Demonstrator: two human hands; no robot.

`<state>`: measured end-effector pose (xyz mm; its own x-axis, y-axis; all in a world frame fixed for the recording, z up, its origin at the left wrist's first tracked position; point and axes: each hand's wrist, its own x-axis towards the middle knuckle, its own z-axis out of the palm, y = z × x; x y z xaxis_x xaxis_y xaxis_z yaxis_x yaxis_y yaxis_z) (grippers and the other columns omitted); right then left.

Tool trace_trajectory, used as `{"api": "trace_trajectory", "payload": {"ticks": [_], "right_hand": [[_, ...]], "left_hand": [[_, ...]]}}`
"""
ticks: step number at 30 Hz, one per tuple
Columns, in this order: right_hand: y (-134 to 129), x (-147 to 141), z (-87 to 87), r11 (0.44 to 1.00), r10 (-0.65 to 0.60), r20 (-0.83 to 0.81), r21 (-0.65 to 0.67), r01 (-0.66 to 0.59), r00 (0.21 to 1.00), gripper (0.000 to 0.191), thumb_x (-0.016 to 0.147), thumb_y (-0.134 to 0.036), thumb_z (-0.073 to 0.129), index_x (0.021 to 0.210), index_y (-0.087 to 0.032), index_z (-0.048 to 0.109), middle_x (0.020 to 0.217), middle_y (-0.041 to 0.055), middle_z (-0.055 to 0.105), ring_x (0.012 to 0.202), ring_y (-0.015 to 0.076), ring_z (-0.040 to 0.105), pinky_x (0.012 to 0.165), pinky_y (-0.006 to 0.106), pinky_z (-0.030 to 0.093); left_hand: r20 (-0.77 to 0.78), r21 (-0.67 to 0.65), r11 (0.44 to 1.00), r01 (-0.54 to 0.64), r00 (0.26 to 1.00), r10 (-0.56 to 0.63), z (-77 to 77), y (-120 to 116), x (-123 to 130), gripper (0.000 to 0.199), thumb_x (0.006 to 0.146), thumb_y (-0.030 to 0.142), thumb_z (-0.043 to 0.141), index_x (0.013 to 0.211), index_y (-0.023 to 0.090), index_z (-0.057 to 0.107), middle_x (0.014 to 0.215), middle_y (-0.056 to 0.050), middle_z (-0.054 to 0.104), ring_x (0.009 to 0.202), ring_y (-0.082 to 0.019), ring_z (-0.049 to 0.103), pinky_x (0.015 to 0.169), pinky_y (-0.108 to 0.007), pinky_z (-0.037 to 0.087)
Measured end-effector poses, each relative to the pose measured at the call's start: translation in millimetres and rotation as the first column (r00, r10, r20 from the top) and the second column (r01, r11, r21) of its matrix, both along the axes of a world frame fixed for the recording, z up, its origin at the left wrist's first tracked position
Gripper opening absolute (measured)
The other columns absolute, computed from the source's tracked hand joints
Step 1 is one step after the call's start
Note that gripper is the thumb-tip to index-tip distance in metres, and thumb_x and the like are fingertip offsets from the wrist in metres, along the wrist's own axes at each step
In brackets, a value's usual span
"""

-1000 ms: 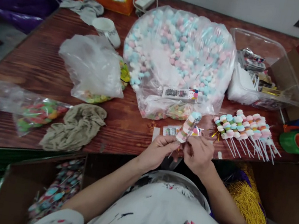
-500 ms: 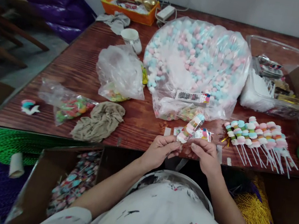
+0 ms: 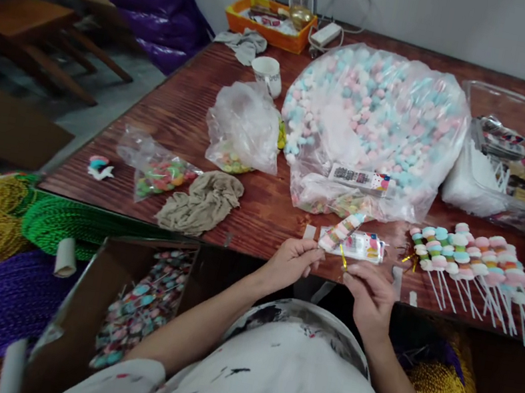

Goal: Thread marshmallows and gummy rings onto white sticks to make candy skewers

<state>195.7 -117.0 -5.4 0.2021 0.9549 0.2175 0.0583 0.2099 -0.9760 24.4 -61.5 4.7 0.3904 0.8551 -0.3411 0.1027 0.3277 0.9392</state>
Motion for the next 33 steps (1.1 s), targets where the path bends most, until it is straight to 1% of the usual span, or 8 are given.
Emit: {"api": "trace_trajectory", "payload": {"ticks": [4,7,10,17,22,25,30,33], "right_hand": [[8.4,-5.7,3.1,0.945,-0.091,0.488,0.318,-0.08,0.868,0.033,0.087,-0.009,0.054,0.109,-0.024,0.072,0.079,0.0047,0.064,0.073,0.0176,0.058,0.068,0.032,0.05],[17.5,-8.1,-0.2,0.935,-0.09,0.636,0.32,-0.155,0.767,0.043,0.089,-0.006,0.045,0.122,-0.021,0.067,0.077,0.0053,0.061,0.072,0.0182,0.055,0.066,0.032,0.05],[21.1,-8.4,1.1,0.942,-0.039,0.64,0.28,-0.186,0.768,0.045,0.089,-0.004,0.042,0.124,-0.019,0.066,0.076,0.0055,0.06,0.071,0.0184,0.055,0.064,0.031,0.05],[26.1,-7.7,-1.1,0.946,0.06,0.538,0.239,-0.22,0.841,0.042,0.089,-0.005,0.047,0.123,-0.023,0.063,0.092,0.0061,0.072,0.081,0.018,0.066,0.074,0.033,0.055],[10.7,-16.0,-21.4,0.935,-0.216,0.396,0.348,0.072,0.893,0.035,0.083,-0.011,0.063,0.116,-0.022,0.061,0.082,0.0036,0.07,0.072,0.017,0.065,0.069,0.032,0.055],[3.0,-20.6,-25.8,0.967,-0.235,0.23,0.154,0.203,0.944,0.013,0.081,-0.02,0.068,0.093,-0.021,0.064,0.076,0.0015,0.067,0.066,0.0151,0.061,0.063,0.028,0.052],[14.3,-10.1,-26.1,0.974,-0.005,-0.202,-0.223,-0.041,0.979,0.017,0.077,-0.033,0.072,0.072,-0.019,0.064,0.065,-0.0026,0.062,0.06,0.0116,0.054,0.061,0.025,0.048],[22.7,5.6,-26.8,0.914,0.17,-0.333,-0.298,-0.275,0.928,0.024,0.07,-0.039,0.076,0.069,-0.019,0.063,0.058,-0.0034,0.059,0.053,0.0116,0.052,0.054,0.026,0.048]], "left_hand": [[0.1,0.009,1.0,0.025,0.995,-0.026,-1.2,-2.9,10.8,0.035,0.081,0.046,0.062,0.066,0.014,0.057,0.052,0.006,0.042,0.046,-0.006,0.034,0.047,-0.02,0.026],[0.127,0.01,1.0,0.003,0.992,-0.004,-0.6,-5.4,12.8,0.03,0.082,0.042,0.06,0.074,0.014,0.061,0.055,0.005,0.042,0.05,-0.007,0.034,0.049,-0.02,0.027],[0.082,0.079,0.996,0.04,0.996,-0.046,-3.2,-6.6,8.8,0.027,0.085,0.038,0.058,0.074,0.014,0.061,0.062,0.003,0.046,0.056,-0.008,0.039,0.053,-0.02,0.032],[-0.054,0.328,0.944,0.032,0.998,-0.015,-11.0,-3.3,6.0,0.034,0.091,0.038,0.052,0.069,0.014,0.061,0.065,0.001,0.05,0.064,-0.012,0.044,0.063,-0.023,0.036],[-0.093,0.387,0.92,0.058,0.995,-0.023,-5.3,-1.0,7.9,0.036,0.092,0.035,0.05,0.062,0.015,0.055,0.062,0.001,0.047,0.063,-0.012,0.043,0.063,-0.024,0.034],[-0.084,0.406,0.913,0.047,0.996,-0.014,-1.0,0.1,11.3,0.039,0.092,0.033,0.049,0.056,0.017,0.047,0.057,0.003,0.04,0.06,-0.011,0.039,0.061,-0.024,0.031],[-0.071,0.444,0.89,0.104,0.994,-0.081,7.3,5.6,15.5,0.038,0.089,0.034,0.052,0.055,0.016,0.05,0.059,0.002,0.043,0.061,-0.011,0.041,0.061,-0.024,0.032],[0.003,0.297,0.931,0.21,0.975,-0.22,10.1,9.6,13.8,0.033,0.085,0.037,0.056,0.06,0.015,0.061,0.058,0.001,0.049,0.056,-0.01,0.041,0.055,-0.023,0.032]]}}
